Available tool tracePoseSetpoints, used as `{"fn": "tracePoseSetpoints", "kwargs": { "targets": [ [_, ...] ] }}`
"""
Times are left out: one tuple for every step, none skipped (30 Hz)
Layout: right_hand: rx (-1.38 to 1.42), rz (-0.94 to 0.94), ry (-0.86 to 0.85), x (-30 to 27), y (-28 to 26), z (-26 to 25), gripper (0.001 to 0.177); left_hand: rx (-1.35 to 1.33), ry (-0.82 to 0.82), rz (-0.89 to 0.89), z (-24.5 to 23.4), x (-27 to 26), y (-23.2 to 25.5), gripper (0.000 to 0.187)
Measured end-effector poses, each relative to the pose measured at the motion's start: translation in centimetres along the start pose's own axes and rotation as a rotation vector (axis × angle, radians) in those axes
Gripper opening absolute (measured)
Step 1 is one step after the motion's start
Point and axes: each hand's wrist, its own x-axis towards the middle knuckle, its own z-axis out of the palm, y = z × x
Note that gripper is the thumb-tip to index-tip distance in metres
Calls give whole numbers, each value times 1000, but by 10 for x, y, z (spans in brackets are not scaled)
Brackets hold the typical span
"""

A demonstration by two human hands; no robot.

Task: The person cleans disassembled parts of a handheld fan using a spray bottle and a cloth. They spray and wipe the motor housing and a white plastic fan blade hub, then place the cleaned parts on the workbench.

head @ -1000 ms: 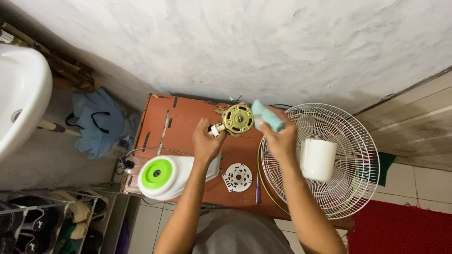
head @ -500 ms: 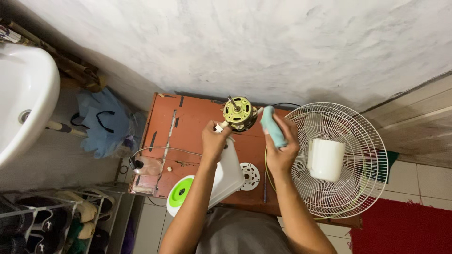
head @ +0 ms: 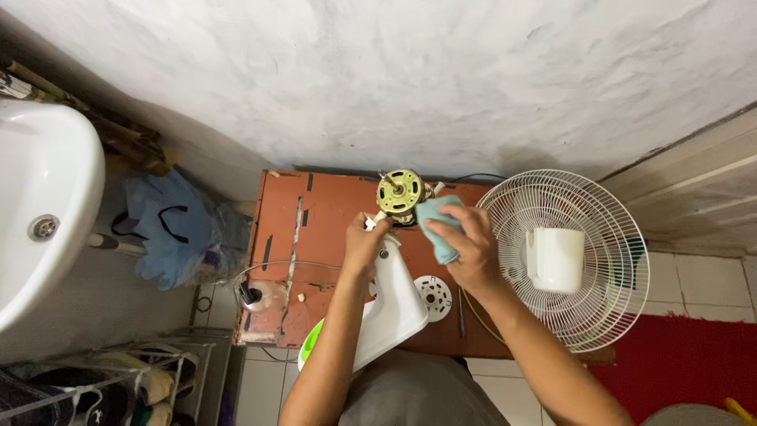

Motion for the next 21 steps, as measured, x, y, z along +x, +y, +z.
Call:
{"fn": "tracePoseSetpoints", "kwargs": {
  "targets": [
    [-20, -75, -28, 4, -6, 7, 39, 16, -4, -9, -2, -1, 1, 15],
    [-42, -151, -53, 11, -12, 17, 37, 33, -9, -14, -4, -1, 4, 15],
    [-63, -228, -78, 18, -15, 21, 36, 49, -15, -20, -5, -3, 6, 14],
    [-107, -253, -123, 25, -16, 24, 35, 1, -43, -27, -7, -5, 10, 14],
    [-150, -278, -168, 32, -17, 26, 35, -48, -70, -36, -9, -9, 13, 14],
    [-194, -295, -215, 34, -19, 26, 35, -94, -101, -51, -11, -13, 15, 14],
    [-180, -292, -210, 35, -20, 25, 35, -104, -102, -82, -14, -15, 16, 15],
    [-164, -289, -208, 35, -18, 21, 35, -116, -100, -115, -16, -16, 17, 16],
    [-147, -287, -205, 33, -17, 18, 35, -128, -98, -149, -19, -17, 18, 17],
    [-135, -238, -183, 32, -16, 15, 35, -113, -116, -125, -23, -16, 19, 17],
    [-123, -188, -160, 30, -15, 12, 35, -98, -134, -102, -26, -15, 19, 18],
    [-110, -138, -138, 27, -15, 11, 35, -82, -151, -79, -30, -14, 18, 19],
    [-97, -35, -76, 24, -16, 10, 36, -79, -152, -94, -35, -15, 17, 19],
    [-86, 67, -12, 22, -17, 9, 37, -77, -156, -107, -38, -14, 16, 19],
    [-76, 169, 52, 21, -21, 10, 39, -74, -159, -121, -41, -13, 17, 19],
    [-73, 181, 128, 21, -26, 14, 40, -89, -144, -136, -43, -10, 18, 21],
    [-71, 192, 204, 20, -35, 21, 42, -103, -129, -151, -45, -8, 19, 23],
    [-67, 207, 276, 19, -46, 29, 43, -116, -112, -170, -47, -9, 20, 26],
    [-49, 214, 238, 18, -57, 35, 46, -158, -128, -151, -49, -9, 22, 30],
    [-34, 219, 204, 18, -68, 42, 49, -201, -150, -128, -48, -7, 25, 35],
    [-20, 224, 169, 19, -78, 47, 52, -244, -172, -106, -48, -5, 28, 40]
  ]
}}
